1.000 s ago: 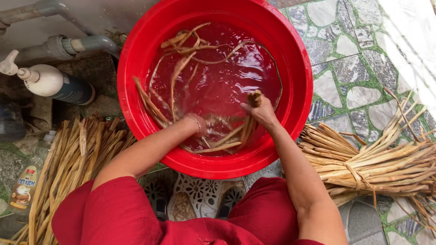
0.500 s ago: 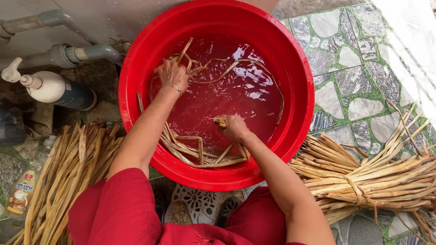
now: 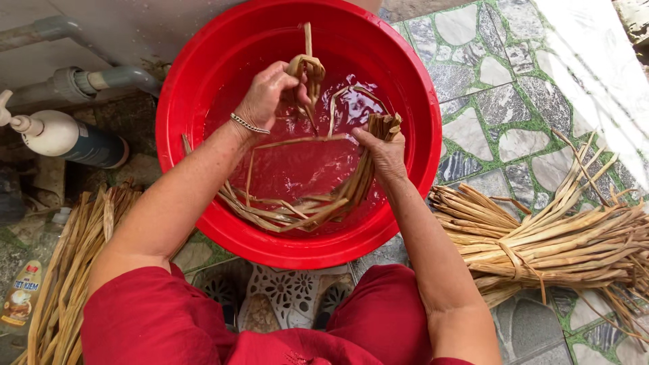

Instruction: The person repeatedly submerges and agitates bundles of dried plant stalks in a red basin of water. They separate individual stalks from the bundles and place them into the water, continuing to soak and rinse them by hand.

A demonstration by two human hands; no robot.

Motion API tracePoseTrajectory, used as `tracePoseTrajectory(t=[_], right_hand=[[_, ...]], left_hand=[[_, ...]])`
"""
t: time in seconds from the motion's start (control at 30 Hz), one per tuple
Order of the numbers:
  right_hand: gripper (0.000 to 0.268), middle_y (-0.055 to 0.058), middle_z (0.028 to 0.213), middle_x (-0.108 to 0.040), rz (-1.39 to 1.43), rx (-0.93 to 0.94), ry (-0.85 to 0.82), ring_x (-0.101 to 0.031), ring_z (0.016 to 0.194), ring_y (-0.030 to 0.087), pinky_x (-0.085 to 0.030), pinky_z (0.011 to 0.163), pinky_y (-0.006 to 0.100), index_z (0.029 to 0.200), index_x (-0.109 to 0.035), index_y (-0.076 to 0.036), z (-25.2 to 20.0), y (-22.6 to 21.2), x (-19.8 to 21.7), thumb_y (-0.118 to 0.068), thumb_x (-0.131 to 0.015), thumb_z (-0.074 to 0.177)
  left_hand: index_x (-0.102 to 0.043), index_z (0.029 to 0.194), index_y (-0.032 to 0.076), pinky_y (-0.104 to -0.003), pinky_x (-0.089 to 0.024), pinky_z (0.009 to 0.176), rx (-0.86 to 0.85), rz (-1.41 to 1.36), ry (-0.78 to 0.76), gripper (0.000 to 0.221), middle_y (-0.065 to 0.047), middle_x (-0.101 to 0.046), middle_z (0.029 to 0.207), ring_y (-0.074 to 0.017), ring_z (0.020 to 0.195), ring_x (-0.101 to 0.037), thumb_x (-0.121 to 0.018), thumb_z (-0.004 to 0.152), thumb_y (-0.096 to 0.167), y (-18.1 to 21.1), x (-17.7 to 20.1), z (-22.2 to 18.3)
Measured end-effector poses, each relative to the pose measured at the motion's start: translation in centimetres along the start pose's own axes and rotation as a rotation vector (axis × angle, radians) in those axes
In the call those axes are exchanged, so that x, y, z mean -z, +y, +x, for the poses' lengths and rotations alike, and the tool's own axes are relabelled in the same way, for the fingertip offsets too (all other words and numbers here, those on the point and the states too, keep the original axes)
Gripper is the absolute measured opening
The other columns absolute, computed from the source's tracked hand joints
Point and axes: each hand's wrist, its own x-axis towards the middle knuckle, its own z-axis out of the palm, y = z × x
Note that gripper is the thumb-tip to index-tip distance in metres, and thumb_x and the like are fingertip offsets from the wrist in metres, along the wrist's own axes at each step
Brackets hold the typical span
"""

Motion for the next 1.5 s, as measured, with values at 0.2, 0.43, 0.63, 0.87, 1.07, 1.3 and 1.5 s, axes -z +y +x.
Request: tracePoseTrajectory(t=[0.2,0.43,0.63,0.87,1.07,1.3,1.5], right_hand=[[0.022,0.002,0.1,-0.079,0.116,0.073,-0.092,-0.068,0.072,0.011,-0.06,0.065,0.027,0.104,-0.072,-0.005,-2.2,-2.3,-1.7,-0.008,-0.079,0.083],[0.021,0.005,0.09,-0.071,0.002,0.038,-0.205,-0.069,0.079,0.014,-0.06,0.071,0.03,0.102,-0.068,-0.003,-3.0,-1.1,-2.2,-0.003,-0.081,0.086],[0.021,0.007,0.092,-0.065,-0.194,0.015,0.093,-0.068,0.08,0.016,-0.065,0.07,0.034,0.097,-0.059,-0.004,-0.5,0.8,-1.9,-0.002,-0.074,0.084],[0.024,0.006,0.09,-0.067,-0.155,0.09,0.315,-0.067,0.077,0.016,-0.06,0.071,0.031,0.099,-0.061,-0.003,2.6,2.3,1.4,0.002,-0.074,0.08],[0.021,0.007,0.084,-0.069,-0.363,0.051,0.22,-0.066,0.07,0.016,-0.057,0.063,0.032,0.099,-0.065,-0.001,0.5,3.8,1.6,0.002,-0.074,0.08],[0.016,0.008,0.077,-0.069,-0.299,-0.146,0.092,-0.068,0.061,0.017,-0.059,0.055,0.033,0.099,-0.063,-0.003,-0.9,1.3,1.0,-0.011,-0.074,0.089],[0.025,0.007,0.075,-0.069,-0.193,-0.147,0.061,-0.067,0.063,0.016,-0.059,0.059,0.033,0.105,-0.065,-0.006,-2.0,-1.5,-2.0,-0.026,-0.075,0.093]], left_hand=[[-0.06,0.101,0.01,-0.034,-0.058,0.064,0.15,0.021,-0.093,0.033,0.0,-0.058,0.071,-0.0121,0.063,-0.061,-0.05,0.105,0.041,0.2,-5.1,-4.6],[-0.063,0.098,0.009,-0.029,-0.061,0.064,0.054,0.207,-0.039,0.011,0.0,-0.07,0.08,-0.0093,0.07,-0.069,-0.066,0.095,0.019,-2.2,-4.5,-5.9],[-0.065,0.098,0.006,-0.031,-0.063,0.066,-0.353,0.727,0.405,0.009,-0.003,-0.068,0.089,-0.0133,0.079,-0.068,-0.069,0.097,0.013,-4.2,-1.3,-3.5],[-0.051,0.109,0.004,-0.033,-0.068,0.064,-0.151,0.159,0.429,0.024,-0.003,-0.064,0.093,-0.0171,0.076,-0.074,-0.054,0.106,0.027,-4.1,1.2,-2.4],[-0.052,0.107,0.007,-0.031,-0.064,0.055,-0.052,0.088,0.478,0.027,-0.008,-0.07,0.081,-0.0151,0.068,-0.072,-0.047,0.109,0.032,-3.7,4.3,-3.9],[-0.064,0.104,0.007,-0.024,-0.059,0.057,0.034,0.486,0.418,0.016,-0.004,-0.073,0.083,-0.0078,0.068,-0.073,-0.065,0.103,0.023,-3.4,7.2,-3.5],[-0.065,0.109,0.008,-0.022,-0.055,0.05,-0.146,0.128,0.328,0.015,0.001,-0.064,0.077,-0.0041,0.056,-0.058,-0.065,0.104,0.023,-0.1,6.6,-3.2]])
